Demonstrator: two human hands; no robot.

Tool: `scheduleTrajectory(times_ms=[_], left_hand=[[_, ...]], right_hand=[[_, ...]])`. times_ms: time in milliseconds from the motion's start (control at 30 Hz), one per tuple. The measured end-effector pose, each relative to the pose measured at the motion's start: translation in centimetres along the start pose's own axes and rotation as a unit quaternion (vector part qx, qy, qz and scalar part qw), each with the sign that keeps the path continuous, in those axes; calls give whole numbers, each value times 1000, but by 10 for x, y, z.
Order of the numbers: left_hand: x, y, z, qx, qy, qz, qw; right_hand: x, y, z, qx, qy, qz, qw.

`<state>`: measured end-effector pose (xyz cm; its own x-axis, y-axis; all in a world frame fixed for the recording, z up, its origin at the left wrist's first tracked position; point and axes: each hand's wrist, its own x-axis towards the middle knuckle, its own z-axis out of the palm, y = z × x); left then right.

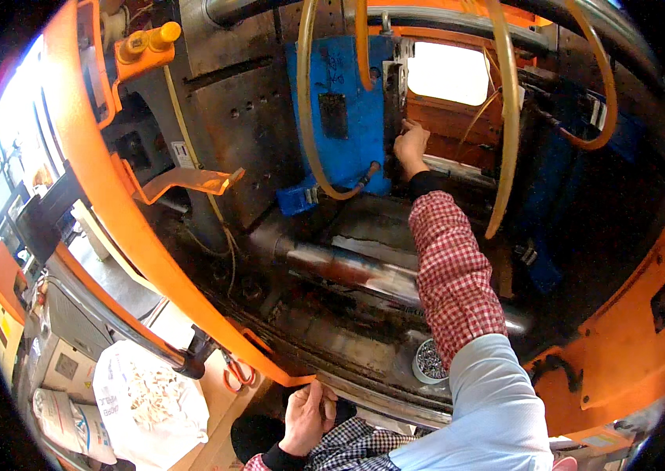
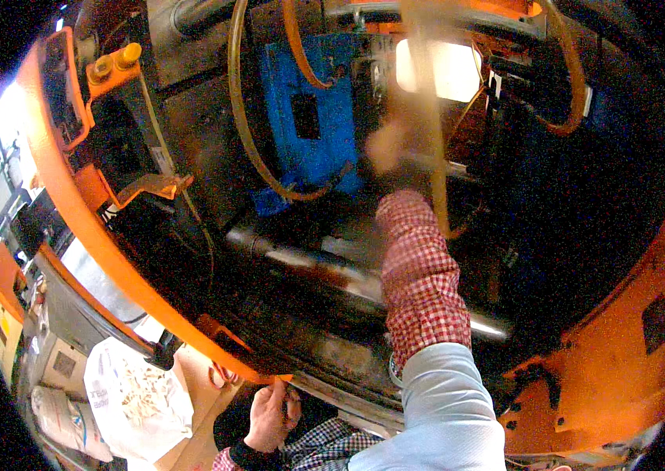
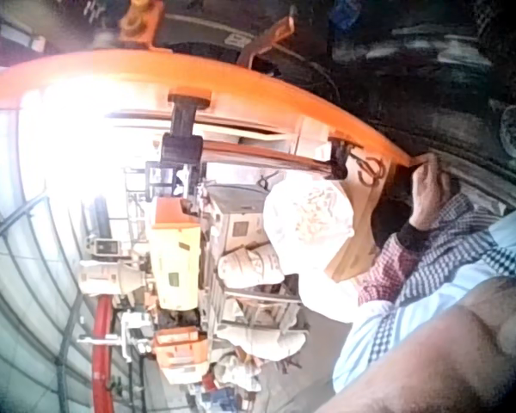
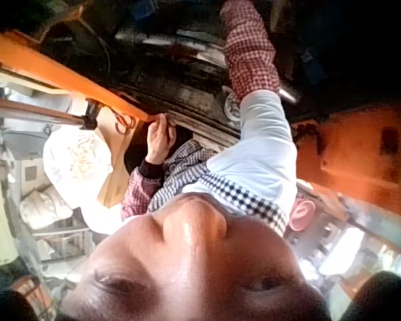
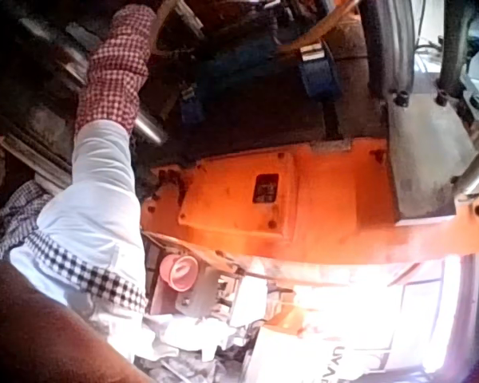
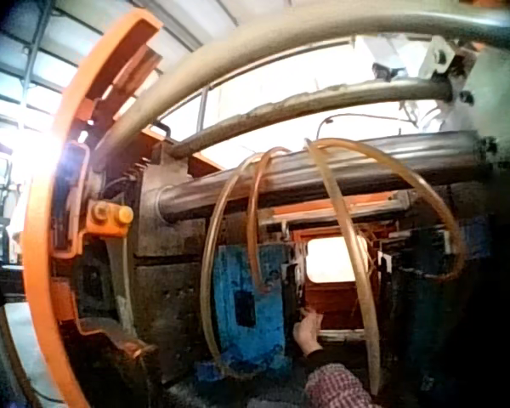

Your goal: The person repeatedly picks small white plastic components from a bag, assembles them by hand into a linked chain, and places the assembled pieces into a white cup inside an orange industrial machine. The person also sprays a lubricant into the machine interior and closes the machine door between cycles.

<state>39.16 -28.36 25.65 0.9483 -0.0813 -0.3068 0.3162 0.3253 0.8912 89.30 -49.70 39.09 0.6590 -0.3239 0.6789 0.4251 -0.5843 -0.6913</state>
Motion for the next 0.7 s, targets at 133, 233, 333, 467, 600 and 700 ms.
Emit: scheduleTrajectory(times_ms=[133,233,333,467,600,700], left_hand=[[1,12,22,-161,46,19,986],[10,10,16,-187,2,83,979],[17,17,11,-147,0,122,982],[16,45,42,-72,27,113,991],[17,49,36,-143,-3,107,984],[15,53,36,-156,-22,94,983]], right_hand=[[-12,-30,-38,-167,-128,-59,976],[-82,-106,-81,-93,-4,-101,990],[-192,-163,-130,107,-236,-249,933],[-271,-182,-184,97,-560,-275,775],[-282,-180,-186,146,-562,-240,778],[-282,-179,-186,143,-536,-297,777]])
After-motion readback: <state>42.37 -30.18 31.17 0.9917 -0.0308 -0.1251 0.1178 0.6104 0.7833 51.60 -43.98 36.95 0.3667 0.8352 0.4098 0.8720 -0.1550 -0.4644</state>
